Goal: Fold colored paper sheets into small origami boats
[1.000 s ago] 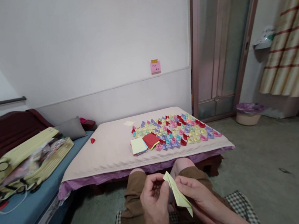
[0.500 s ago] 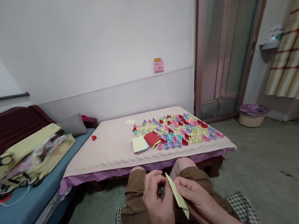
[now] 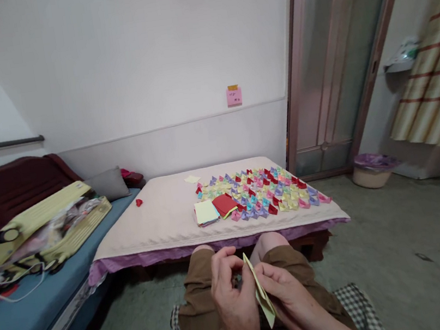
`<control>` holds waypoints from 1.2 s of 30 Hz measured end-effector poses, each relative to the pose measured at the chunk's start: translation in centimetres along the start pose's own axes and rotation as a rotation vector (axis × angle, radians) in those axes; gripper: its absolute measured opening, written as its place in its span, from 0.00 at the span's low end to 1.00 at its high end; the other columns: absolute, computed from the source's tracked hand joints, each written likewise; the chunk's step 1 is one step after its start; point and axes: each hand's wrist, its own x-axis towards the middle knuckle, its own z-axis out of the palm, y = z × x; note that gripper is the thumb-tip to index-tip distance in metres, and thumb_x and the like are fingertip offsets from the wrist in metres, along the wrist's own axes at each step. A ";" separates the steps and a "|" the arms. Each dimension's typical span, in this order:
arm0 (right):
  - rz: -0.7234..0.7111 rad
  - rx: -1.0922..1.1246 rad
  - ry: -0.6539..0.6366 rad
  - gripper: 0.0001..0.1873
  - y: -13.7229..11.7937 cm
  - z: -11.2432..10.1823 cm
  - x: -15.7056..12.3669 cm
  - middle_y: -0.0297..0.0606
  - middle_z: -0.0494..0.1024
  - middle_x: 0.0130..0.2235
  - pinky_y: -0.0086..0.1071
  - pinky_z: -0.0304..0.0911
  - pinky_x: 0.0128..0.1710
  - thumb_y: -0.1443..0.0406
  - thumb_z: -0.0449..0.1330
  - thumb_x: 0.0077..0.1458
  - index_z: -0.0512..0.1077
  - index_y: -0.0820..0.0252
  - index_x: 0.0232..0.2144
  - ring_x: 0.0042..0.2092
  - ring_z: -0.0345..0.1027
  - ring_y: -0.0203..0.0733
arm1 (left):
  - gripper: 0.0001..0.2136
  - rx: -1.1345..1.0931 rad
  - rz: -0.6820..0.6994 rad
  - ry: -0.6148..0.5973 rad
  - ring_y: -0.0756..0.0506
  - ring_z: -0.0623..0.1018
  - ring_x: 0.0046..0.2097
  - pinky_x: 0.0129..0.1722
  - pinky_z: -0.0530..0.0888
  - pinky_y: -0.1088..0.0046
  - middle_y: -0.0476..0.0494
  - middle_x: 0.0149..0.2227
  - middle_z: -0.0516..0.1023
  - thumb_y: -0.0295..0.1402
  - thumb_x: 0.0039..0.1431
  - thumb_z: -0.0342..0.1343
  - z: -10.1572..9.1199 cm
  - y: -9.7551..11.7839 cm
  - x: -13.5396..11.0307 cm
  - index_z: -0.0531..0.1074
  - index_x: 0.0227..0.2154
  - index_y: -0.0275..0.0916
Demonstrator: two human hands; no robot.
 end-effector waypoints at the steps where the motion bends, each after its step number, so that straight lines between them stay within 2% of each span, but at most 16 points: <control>1: 0.003 0.001 0.003 0.13 0.1 0.1 0.0 0.29 0.63 0.22 0.23 0.48 0.24 0.62 0.63 0.53 0.67 0.65 0.24 0.24 0.50 0.29 | 0.09 -0.002 -0.003 0.007 0.45 0.72 0.47 0.43 0.68 0.71 0.43 0.39 0.72 0.18 0.51 0.52 0.1 0.0 0.0 0.67 0.25 0.40; 8: 0.005 0.041 0.010 0.13 0.2 0.1 -0.1 0.30 0.64 0.22 0.23 0.49 0.25 0.61 0.63 0.53 0.67 0.65 0.24 0.24 0.51 0.29 | 0.09 -0.029 0.022 -0.021 0.44 0.71 0.49 0.44 0.67 0.72 0.44 0.41 0.71 0.19 0.52 0.51 -0.2 0.0 -0.4 0.70 0.26 0.40; 13: -0.001 0.060 -0.008 0.12 0.0 -0.3 0.0 0.30 0.64 0.23 0.24 0.49 0.26 0.62 0.63 0.54 0.67 0.65 0.24 0.25 0.52 0.30 | 0.07 -0.051 -0.026 -0.088 0.43 0.72 0.48 0.44 0.68 0.69 0.42 0.42 0.71 0.21 0.52 0.53 -0.6 0.3 -0.2 0.72 0.28 0.39; 18: 0.005 0.022 -0.001 0.11 0.0 -1.1 0.1 0.30 0.65 0.23 0.24 0.48 0.26 0.63 0.62 0.54 0.68 0.65 0.25 0.25 0.52 0.30 | 0.05 -0.215 -0.278 -0.091 0.46 0.75 0.39 0.33 0.70 0.75 0.41 0.39 0.72 0.24 0.48 0.55 -0.2 0.4 0.4 0.70 0.21 0.38; 21: 0.004 -0.013 -0.005 0.12 -0.1 -1.5 0.3 0.30 0.65 0.23 0.24 0.48 0.25 0.63 0.64 0.53 0.68 0.65 0.25 0.24 0.51 0.29 | 0.04 -0.397 -0.432 -0.051 0.49 0.74 0.31 0.29 0.70 0.77 0.43 0.36 0.72 0.23 0.43 0.56 0.2 0.2 0.8 0.69 0.22 0.37; 23: 0.004 -0.034 -0.001 0.13 -0.3 -1.6 0.3 0.29 0.65 0.22 0.24 0.48 0.25 0.62 0.65 0.51 0.68 0.64 0.24 0.24 0.51 0.29 | 0.07 -0.475 -0.507 -0.050 0.51 0.73 0.27 0.27 0.70 0.77 0.45 0.33 0.73 0.22 0.40 0.56 0.4 0.0 0.9 0.70 0.25 0.37; 28: 0.026 -0.071 -0.011 0.14 -0.6 -1.9 0.5 0.29 0.65 0.21 0.24 0.47 0.24 0.60 0.66 0.50 0.68 0.64 0.23 0.23 0.52 0.29 | 0.12 -0.537 -0.706 -0.173 0.54 0.66 0.18 0.20 0.63 0.80 0.55 0.17 0.69 0.23 0.38 0.59 0.3 -0.4 1.3 0.69 0.30 0.36; 32: 0.035 -0.099 -0.034 0.15 -0.7 -2.1 0.5 0.29 0.65 0.21 0.24 0.47 0.24 0.59 0.66 0.49 0.68 0.64 0.23 0.23 0.52 0.29 | 0.10 -0.595 -0.777 -0.194 0.54 0.66 0.20 0.20 0.62 0.81 0.54 0.18 0.70 0.28 0.43 0.60 0.0 0.1 1.4 0.69 0.32 0.36; 36: 0.052 -0.101 -0.030 0.16 -0.7 -2.1 0.5 0.29 0.66 0.21 0.24 0.47 0.23 0.58 0.67 0.47 0.68 0.64 0.24 0.23 0.52 0.29 | 0.10 -0.639 -0.783 -0.186 0.54 0.68 0.22 0.23 0.63 0.81 0.54 0.20 0.71 0.27 0.43 0.60 -0.3 0.7 1.4 0.69 0.31 0.36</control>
